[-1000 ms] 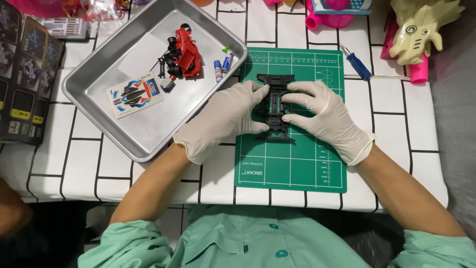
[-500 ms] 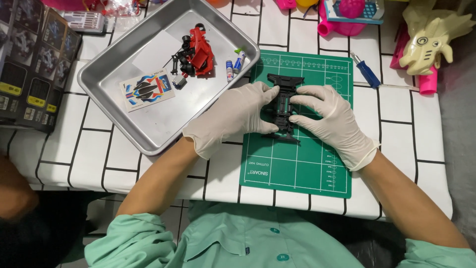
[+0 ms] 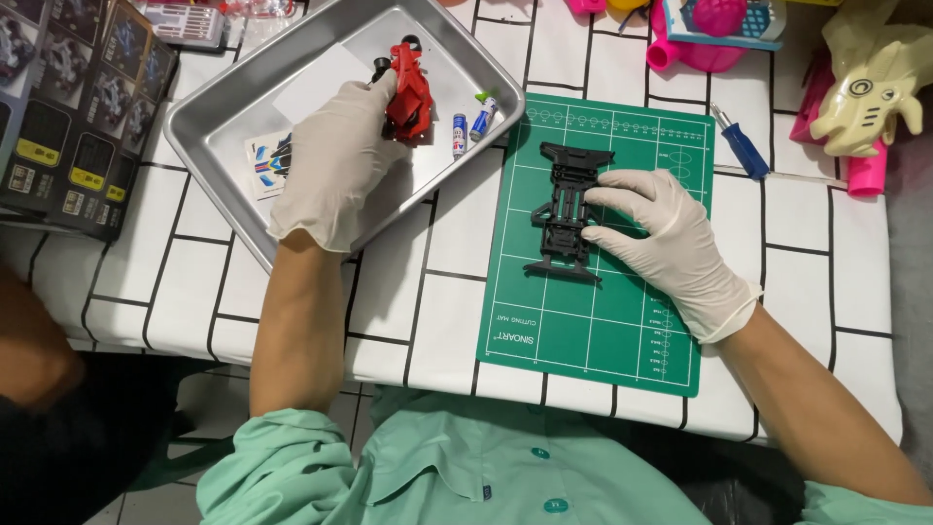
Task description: The person opens a box containing a toy car kit and empties the contents into a metal tray. They then proceed to assemble the car's chassis by hand, attaching wheels and other small components on a green cutting mat.
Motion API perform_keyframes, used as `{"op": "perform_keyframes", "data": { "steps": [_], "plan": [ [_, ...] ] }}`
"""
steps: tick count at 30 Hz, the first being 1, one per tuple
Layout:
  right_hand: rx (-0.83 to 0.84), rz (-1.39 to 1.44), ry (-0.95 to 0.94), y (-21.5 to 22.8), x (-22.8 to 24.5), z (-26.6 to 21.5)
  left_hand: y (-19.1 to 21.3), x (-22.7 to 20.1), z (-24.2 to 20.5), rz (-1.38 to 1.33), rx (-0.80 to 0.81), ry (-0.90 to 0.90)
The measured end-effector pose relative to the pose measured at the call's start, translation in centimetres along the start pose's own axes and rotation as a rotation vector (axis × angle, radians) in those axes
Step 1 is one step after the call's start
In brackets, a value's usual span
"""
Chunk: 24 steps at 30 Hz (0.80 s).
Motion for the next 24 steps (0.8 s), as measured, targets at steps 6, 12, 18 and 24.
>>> {"op": "perform_keyframes", "data": {
  "steps": [6, 12, 18, 24],
  "plan": [
    [0.004, -0.016, 0.016, 0.1, 0.1, 0.0, -2.3, 1.3, 1.4, -0.045, -0.054, -0.062],
    [-0.006, -0.043, 0.026, 0.1, 0.0, -0.1, -0.4, 1.3, 0.4, -0.215, -0.079, -0.062],
    [-0.002, -0.031, 0.043, 0.2, 0.2, 0.0, 1.1, 4.2, -0.2, -0.097, -0.063, 0.128],
    [0.007, -0.028, 0.029, 0.1, 0.2, 0.0, 0.4, 4.6, -0.5, 0.032, 0.136, 0.209]
  ]
}}
Point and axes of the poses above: each hand's wrist, its own z-axis towards the middle knuckle, its own y-axis out of the back of the hand, x = y × z, the point moved 6 cm from there along z, towards the middle knuckle, and after that the axes turned 2 degrees about -y, right-handed, at the moved point
